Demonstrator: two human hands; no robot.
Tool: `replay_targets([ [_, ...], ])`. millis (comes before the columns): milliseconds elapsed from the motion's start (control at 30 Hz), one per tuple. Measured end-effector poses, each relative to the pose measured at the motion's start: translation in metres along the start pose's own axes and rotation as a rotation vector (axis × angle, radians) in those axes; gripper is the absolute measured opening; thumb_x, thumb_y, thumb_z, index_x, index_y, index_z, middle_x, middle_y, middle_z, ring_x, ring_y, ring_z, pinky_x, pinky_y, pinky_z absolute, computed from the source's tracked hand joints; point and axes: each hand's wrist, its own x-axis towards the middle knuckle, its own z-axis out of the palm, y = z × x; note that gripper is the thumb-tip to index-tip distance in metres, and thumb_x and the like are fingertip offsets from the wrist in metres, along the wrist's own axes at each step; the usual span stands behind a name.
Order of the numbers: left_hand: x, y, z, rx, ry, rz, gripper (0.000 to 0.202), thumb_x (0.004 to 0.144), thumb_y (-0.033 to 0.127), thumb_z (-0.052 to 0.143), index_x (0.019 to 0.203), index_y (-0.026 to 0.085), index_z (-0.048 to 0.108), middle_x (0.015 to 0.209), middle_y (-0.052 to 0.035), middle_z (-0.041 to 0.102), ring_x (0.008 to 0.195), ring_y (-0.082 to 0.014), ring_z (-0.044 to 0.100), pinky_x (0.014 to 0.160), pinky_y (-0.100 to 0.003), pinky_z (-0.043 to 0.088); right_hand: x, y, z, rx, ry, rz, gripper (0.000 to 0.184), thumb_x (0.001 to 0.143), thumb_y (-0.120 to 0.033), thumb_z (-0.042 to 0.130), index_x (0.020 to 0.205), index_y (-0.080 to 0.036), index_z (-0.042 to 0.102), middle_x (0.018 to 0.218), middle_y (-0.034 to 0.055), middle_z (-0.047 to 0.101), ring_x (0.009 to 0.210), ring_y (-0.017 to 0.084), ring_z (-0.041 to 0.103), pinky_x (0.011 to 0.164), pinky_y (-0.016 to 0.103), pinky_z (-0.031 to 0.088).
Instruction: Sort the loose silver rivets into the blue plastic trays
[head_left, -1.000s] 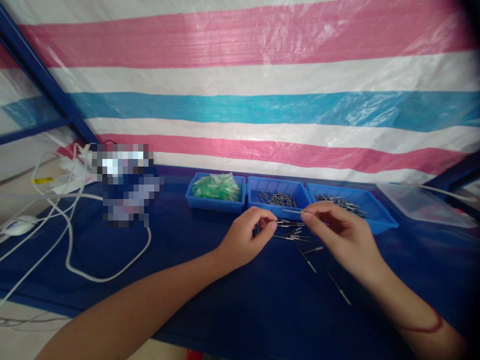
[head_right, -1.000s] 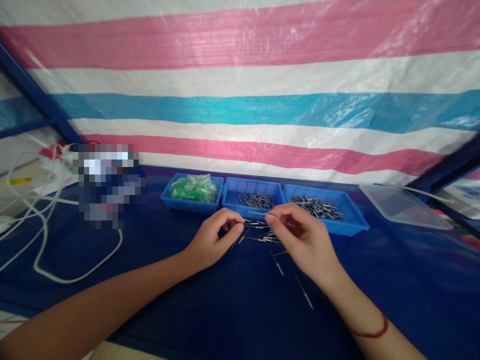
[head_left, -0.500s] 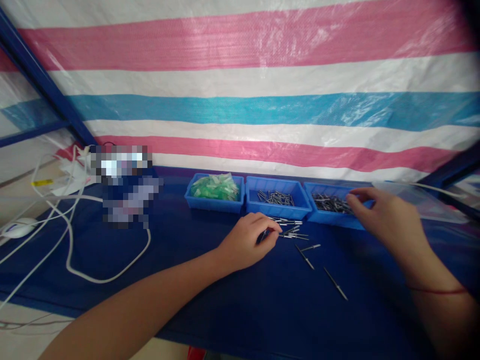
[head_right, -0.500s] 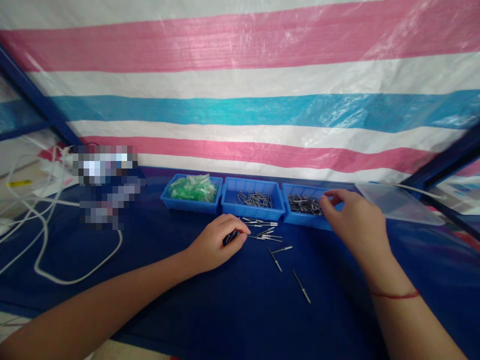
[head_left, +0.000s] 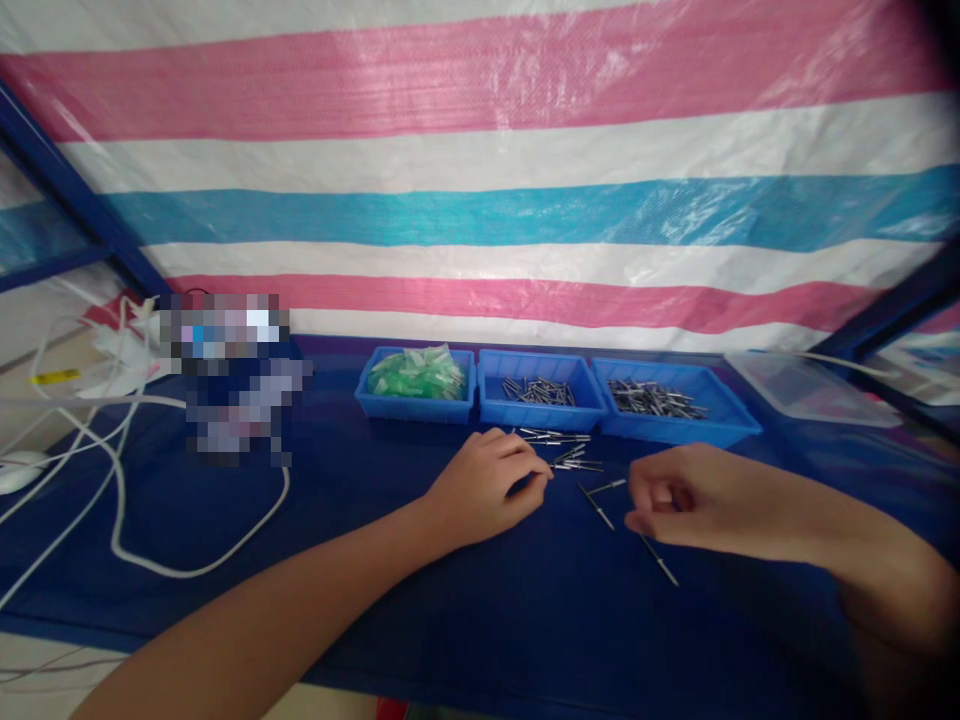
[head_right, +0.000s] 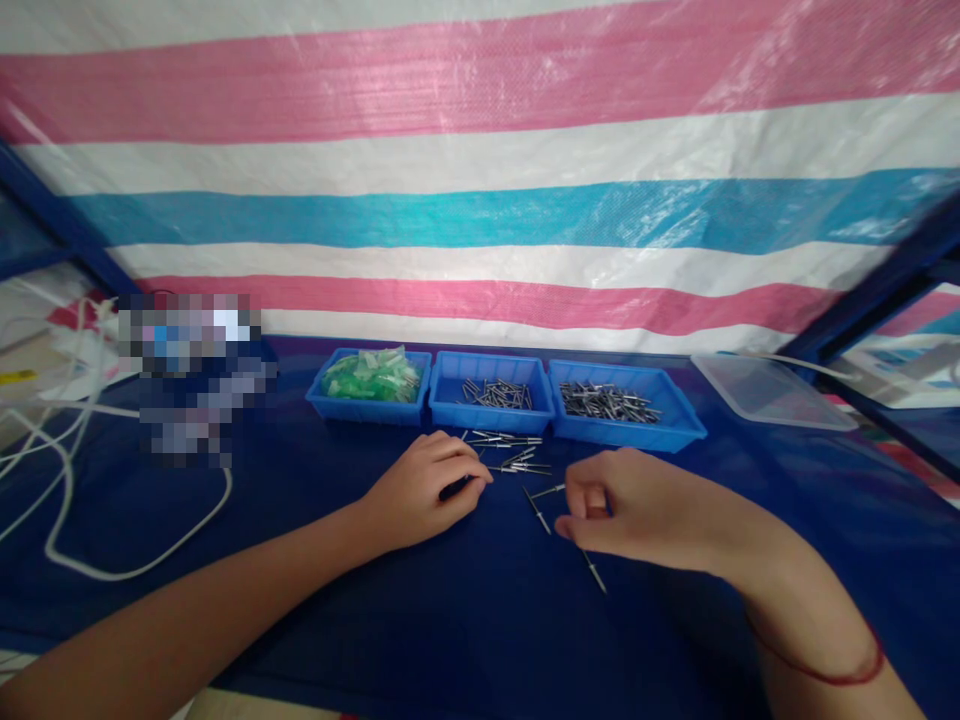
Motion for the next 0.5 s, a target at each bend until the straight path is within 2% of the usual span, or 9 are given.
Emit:
replay_targets([
  [133, 0.000, 0.000, 0.000, -0.014, -0.008, 0.007, 0.017, 0.089, 0.021, 0.051, 0.092, 0.019, 0.068, 0.095, -0.0024, 0.068, 0.087, -0.0173, 0.056, 0.079, -0.030, 0.039, -0.004, -0.006, 0.009, 0.014, -0.135, 0.202, 0.023, 0.074, -0.030, 0.057, 0.055, -0.018, 0.059, 0.053, 0.0020, 0.065, 0.040, 0.012, 0.055, 0.037, 0.021, 0.034],
  [233, 0.000, 0.000, -0.001, -0.021, -0.003, 0.010, 0.018, 0.089, 0.020, 0.050, 0.093, 0.019, 0.067, 0.095, -0.0024, 0.068, 0.088, -0.0169, 0.057, 0.080, -0.030, 0.039, -0.001, -0.013, 0.015, 0.075, -0.196, 0.247, 0.018, 0.069, -0.020, 0.051, 0.051, -0.018, 0.055, 0.052, 0.0018, 0.064, 0.034, 0.012, 0.053, 0.034, 0.020, 0.033],
  [367, 0.000, -0.001, 0.000, -0.022, -0.019, 0.029, 0.017, 0.089, 0.021, 0.051, 0.093, 0.019, 0.068, 0.095, -0.0022, 0.068, 0.089, -0.0167, 0.057, 0.081, -0.029, 0.039, 0.004, -0.023, 0.016, 0.033, -0.194, 0.208, 0.014, 0.063, -0.015, 0.047, 0.051, -0.018, 0.053, 0.049, 0.0002, 0.060, 0.038, 0.012, 0.053, 0.037, 0.020, 0.033],
  [500, -0.001, -0.002, 0.001, 0.000, -0.017, 0.041, 0.018, 0.090, 0.022, 0.050, 0.092, 0.019, 0.068, 0.094, -0.0020, 0.068, 0.088, -0.0164, 0.057, 0.080, -0.030, 0.038, 0.009, -0.033, 0.013, -0.127, -0.041, 0.009, 0.011, 0.063, -0.014, 0.049, 0.053, -0.018, 0.052, 0.050, -0.0012, 0.056, 0.045, 0.010, 0.050, 0.042, 0.022, 0.027],
])
